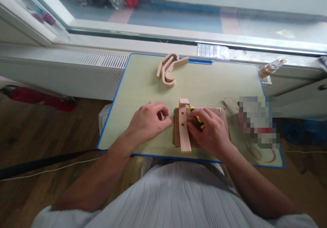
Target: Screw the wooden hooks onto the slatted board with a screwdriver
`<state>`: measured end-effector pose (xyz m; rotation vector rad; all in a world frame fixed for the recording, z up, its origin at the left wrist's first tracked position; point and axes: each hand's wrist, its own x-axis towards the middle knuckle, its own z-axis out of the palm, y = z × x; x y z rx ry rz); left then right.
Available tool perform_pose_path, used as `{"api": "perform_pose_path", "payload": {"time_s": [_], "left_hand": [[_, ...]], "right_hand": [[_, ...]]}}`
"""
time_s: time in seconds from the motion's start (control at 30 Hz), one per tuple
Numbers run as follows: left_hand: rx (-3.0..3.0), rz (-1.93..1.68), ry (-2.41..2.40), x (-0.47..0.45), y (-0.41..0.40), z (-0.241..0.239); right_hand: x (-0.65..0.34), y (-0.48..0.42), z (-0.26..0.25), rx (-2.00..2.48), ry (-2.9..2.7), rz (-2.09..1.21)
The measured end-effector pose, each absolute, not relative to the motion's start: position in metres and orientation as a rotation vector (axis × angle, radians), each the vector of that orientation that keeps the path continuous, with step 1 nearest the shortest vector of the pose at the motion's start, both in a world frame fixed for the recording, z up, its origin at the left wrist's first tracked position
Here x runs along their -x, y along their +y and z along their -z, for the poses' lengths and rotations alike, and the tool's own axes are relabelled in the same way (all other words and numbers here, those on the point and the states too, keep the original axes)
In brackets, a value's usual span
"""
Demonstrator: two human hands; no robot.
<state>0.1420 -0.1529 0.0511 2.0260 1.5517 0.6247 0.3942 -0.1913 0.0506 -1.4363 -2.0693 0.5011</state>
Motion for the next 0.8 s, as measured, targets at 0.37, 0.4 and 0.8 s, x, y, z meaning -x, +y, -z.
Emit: {"api": "perform_pose_path", "payload": {"time_s": [0.37,0.4,0.8], "left_hand": [[-1.561,-0.778,1.25,-0.154,-0.157,-0.032],[-1.552,-0.779,1.25,-0.154,-0.157,-0.032],[-1.558,-0.761,1.271,-0.155,-0.16,-0.03]], "right_hand": [[-0.388,-0.193,-0.049,1.482,-2.126,-0.473],[-0.388,-0.193,-0.049,1.477,-2.131,-0.469],[-0.389,-0.191,-0.04,1.404,-2.138,-0.424]]}}
